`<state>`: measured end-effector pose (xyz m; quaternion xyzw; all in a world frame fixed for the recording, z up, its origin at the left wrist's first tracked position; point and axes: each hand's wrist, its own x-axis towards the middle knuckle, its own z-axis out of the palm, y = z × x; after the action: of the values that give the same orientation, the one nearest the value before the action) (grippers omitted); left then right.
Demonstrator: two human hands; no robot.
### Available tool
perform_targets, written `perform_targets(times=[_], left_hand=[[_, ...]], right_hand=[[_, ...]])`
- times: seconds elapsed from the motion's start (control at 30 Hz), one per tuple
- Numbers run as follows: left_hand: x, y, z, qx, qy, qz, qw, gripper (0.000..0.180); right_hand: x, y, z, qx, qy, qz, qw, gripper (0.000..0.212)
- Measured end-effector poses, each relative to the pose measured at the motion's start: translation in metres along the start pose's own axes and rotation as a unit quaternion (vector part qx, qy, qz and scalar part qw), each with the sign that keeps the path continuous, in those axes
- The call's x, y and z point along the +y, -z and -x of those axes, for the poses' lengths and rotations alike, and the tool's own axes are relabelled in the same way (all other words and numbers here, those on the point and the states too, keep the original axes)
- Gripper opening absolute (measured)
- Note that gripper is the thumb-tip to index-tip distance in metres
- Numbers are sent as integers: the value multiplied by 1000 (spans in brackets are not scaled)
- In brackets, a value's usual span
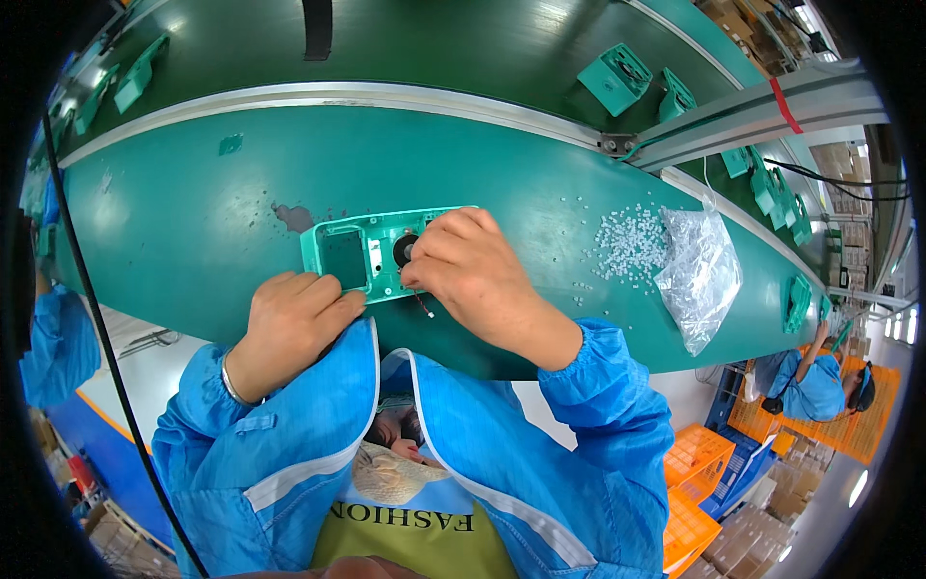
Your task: The person assembles small electronic components into plastic housings by hand, securing them with small screws.
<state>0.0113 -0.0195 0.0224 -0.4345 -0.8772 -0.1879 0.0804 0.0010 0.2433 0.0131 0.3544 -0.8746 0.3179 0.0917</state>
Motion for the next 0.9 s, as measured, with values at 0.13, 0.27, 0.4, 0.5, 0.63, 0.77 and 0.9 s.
perform_targets(times=[0.13, 0.27, 0.4, 0.5, 0.63, 0.77, 0.9], left_hand=[[0, 0, 1, 3, -1, 2, 1000, 20], [-2, -1, 2, 5, -5, 3, 1000, 21], [-1, 1, 3, 6, -4, 6, 1000, 21], [0, 1, 3, 6, -5, 9, 1000, 21], [0, -2, 2, 3, -8, 3, 1000, 21], [-1, -2, 5, 7, -9, -1, 1000, 21], [-3, 0, 2, 2, -11, -1, 1000, 21]], right_hand=[[1, -4, -1, -25, 6, 3, 1000, 9], [-2, -4, -4, -16, 16, 18, 1000, 11], [-10, 1, -6, -23, 55, 82, 995, 14], [-20, 5, -7, -40, 105, 159, 981, 16], [-19, 1, -7, -20, 109, 170, 979, 13], [1, 0, -5, -44, 52, 42, 997, 18], [5, -1, -6, -43, -42, -59, 996, 17]])
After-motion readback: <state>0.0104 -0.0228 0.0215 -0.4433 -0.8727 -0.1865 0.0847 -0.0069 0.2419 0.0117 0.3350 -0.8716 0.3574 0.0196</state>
